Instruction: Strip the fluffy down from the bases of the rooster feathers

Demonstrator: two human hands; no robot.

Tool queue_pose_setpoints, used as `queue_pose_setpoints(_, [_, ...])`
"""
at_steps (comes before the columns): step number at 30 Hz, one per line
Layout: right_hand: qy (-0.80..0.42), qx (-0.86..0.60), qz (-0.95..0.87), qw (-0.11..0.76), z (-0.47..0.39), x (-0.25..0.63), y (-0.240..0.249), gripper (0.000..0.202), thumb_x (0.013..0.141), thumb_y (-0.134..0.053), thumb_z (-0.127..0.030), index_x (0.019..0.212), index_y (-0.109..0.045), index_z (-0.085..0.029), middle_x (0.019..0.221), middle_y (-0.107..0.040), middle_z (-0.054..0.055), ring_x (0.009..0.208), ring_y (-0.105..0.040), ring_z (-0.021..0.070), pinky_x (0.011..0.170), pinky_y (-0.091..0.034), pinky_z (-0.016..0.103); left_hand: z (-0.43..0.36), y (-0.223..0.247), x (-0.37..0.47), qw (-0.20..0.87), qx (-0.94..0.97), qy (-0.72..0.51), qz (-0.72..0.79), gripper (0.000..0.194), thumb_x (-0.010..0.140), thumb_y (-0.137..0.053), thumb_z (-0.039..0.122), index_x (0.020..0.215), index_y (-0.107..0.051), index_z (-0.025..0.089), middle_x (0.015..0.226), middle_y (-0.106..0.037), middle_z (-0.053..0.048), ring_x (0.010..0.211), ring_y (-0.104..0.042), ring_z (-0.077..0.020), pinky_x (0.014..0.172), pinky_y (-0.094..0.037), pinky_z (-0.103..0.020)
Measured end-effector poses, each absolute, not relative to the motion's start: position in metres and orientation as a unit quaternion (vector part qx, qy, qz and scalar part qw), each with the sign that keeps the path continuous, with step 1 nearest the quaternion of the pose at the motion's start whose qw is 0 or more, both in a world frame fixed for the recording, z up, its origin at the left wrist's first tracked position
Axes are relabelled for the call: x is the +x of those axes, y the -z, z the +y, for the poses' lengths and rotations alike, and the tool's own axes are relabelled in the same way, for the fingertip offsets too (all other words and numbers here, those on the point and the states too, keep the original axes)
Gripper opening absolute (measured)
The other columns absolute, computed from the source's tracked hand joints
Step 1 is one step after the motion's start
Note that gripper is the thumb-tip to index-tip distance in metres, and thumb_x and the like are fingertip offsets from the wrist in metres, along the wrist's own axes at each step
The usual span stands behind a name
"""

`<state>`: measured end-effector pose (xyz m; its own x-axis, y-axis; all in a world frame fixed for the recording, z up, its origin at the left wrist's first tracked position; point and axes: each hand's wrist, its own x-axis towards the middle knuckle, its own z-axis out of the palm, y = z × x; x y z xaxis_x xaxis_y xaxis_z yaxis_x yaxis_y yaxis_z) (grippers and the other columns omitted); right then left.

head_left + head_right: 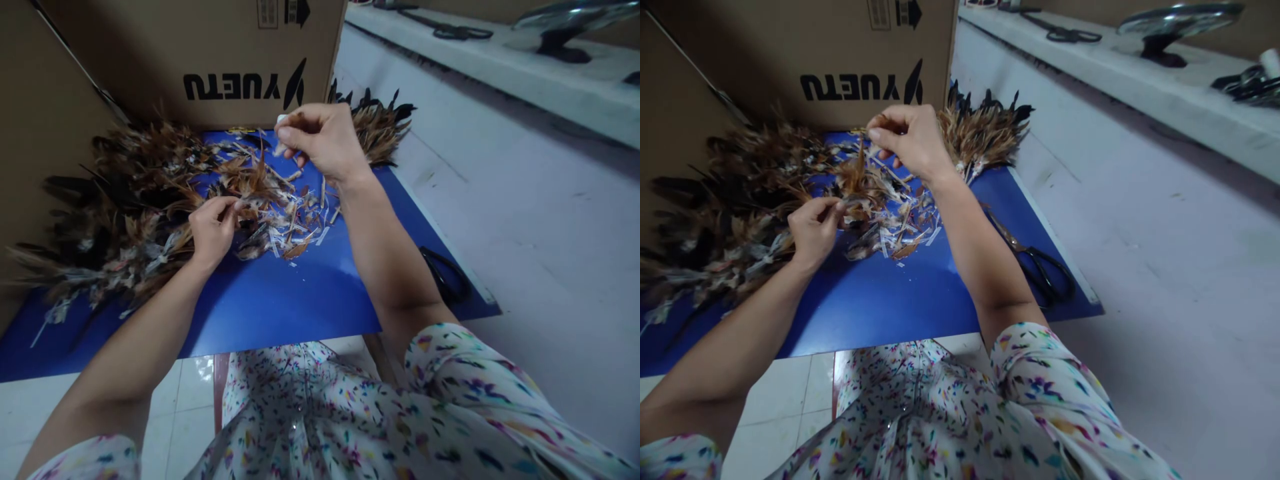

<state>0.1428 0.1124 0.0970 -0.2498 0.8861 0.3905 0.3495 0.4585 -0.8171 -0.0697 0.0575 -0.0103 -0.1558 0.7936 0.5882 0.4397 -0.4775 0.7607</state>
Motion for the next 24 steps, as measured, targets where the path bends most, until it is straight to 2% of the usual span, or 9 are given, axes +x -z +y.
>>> queue_pose_setpoints(4, [-0.323, -0.353, -0.746, 0.463, 0.092, 0.138, -0.106, 0.013, 0.088, -0.066, -0.028, 0.093, -0.065, -0.016, 0.080, -0.070, -0.001, 0.075, -0.068, 0.0108, 0.059, -0.048, 0.018, 0.054, 0.005, -0.070, 0.072, 0.665, -0.555, 0.494, 0.011, 0.082, -0.069, 0.028, 0.072, -0.071, 0.022, 0.062, -0.059, -0.002, 0.070, -0.056, -0.0187, 0.072, -0.044, -0.028])
queue_pose_setpoints(7, [-0.346, -0.327, -0.759, 0.445, 0.084, 0.131, -0.105, 0.008, 0.083, -0.070, -0.021, 0.087, -0.065, -0.018, 0.075, -0.071, -0.001, 0.069, -0.067, 0.0105, 0.059, -0.048, 0.019, 0.053, 0.005, -0.069, 0.070, 0.666, -0.553, 0.495, 0.013, 0.083, -0.067, 0.028, 0.072, -0.069, 0.023, 0.067, -0.060, -0.004, 0.069, -0.054, -0.0189, 0.070, -0.042, -0.028])
queue_pose_setpoints(10, [-0.343, -0.330, -0.773, 0.420, 0.088, 0.123, -0.098, 0.008, 0.078, -0.071, -0.016, 0.083, -0.065, -0.016, 0.071, -0.070, -0.001, 0.066, -0.065, 0.0109, 0.065, -0.051, 0.022, 0.052, 0.007, -0.068, 0.089, 0.656, -0.560, 0.498, 0.011, 0.083, -0.068, 0.025, 0.072, -0.069, 0.023, 0.070, -0.059, -0.005, 0.071, -0.055, -0.0187, 0.068, -0.040, -0.028])
queue_pose_setpoints(18, [-0.251, -0.354, -0.810, 0.394, 0.097, 0.108, -0.078, 0.010, 0.074, -0.072, -0.022, 0.080, -0.070, -0.015, 0.076, -0.069, 0.001, 0.075, -0.062, 0.0136, 0.074, -0.047, 0.026, 0.051, 0.011, -0.069, 0.095, 0.647, -0.563, 0.505, 0.006, 0.082, -0.071, 0.024, 0.076, -0.070, 0.022, 0.073, -0.060, -0.005, 0.075, -0.058, -0.0195, 0.069, -0.040, -0.028])
queue_pose_setpoints(24, [-0.207, -0.414, -0.823, 0.329, 0.087, 0.102, -0.081, 0.012, 0.080, -0.065, -0.023, 0.089, -0.071, -0.017, 0.085, -0.069, 0.001, 0.087, -0.062, 0.0159, 0.078, -0.045, 0.025, 0.052, 0.012, -0.070, 0.019, 0.682, -0.523, 0.510, 0.009, 0.086, -0.066, 0.023, 0.079, -0.070, 0.021, 0.077, -0.063, -0.005, 0.074, -0.058, -0.0181, 0.075, -0.040, -0.029])
